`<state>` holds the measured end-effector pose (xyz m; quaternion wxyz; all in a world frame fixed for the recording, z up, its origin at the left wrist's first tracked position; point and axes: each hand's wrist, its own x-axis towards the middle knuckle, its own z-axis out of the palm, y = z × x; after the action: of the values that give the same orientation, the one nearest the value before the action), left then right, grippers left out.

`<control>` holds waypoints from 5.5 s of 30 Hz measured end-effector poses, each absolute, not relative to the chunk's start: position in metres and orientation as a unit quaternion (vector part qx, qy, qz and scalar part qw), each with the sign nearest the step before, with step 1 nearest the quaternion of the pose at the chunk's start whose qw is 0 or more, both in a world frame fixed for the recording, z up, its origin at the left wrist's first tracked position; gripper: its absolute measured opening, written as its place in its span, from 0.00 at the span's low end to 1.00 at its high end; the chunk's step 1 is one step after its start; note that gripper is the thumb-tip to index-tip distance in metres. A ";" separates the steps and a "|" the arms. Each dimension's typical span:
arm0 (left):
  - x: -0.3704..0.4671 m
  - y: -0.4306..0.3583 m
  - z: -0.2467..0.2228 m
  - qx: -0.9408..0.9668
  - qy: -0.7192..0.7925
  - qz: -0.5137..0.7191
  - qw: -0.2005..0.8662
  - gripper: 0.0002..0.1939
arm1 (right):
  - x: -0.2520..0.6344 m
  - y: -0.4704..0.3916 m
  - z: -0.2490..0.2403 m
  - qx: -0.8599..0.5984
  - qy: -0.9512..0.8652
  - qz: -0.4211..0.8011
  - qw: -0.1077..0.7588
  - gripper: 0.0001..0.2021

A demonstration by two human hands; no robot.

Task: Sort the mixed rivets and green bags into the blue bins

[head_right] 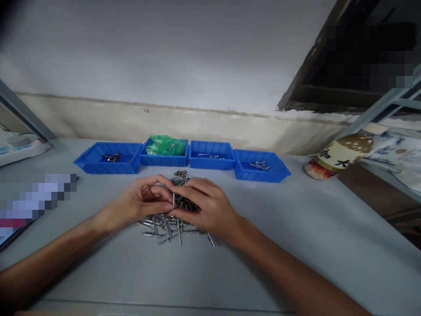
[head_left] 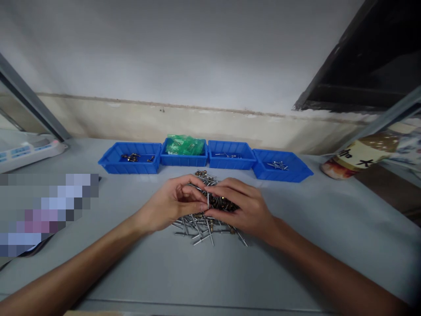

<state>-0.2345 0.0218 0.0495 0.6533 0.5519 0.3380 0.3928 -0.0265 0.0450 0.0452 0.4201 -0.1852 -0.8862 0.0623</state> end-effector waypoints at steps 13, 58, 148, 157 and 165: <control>-0.233 0.019 0.052 0.514 0.343 0.410 0.671 0.17 | -0.027 0.046 0.044 -0.165 -0.884 0.072 0.431 0.14; -0.263 0.041 0.026 0.850 0.467 0.211 0.124 0.15 | 0.091 0.138 0.072 -0.519 -0.620 -0.045 0.587 0.17; -0.230 0.010 0.054 0.577 0.386 0.345 0.632 0.09 | -0.038 0.034 0.049 -0.273 -0.843 0.069 0.459 0.22; -0.241 0.022 0.058 0.550 0.410 0.443 0.578 0.08 | -0.034 0.036 0.048 -0.280 -0.844 0.077 0.450 0.21; -0.251 0.032 0.054 0.677 0.500 0.400 0.363 0.07 | -0.034 0.035 0.049 -0.285 -0.845 0.094 0.443 0.20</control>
<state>-0.2510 0.0325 0.0541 0.3626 0.6772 0.4998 0.4001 -0.0336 0.0355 0.0490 0.4430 -0.2851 -0.8448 0.0938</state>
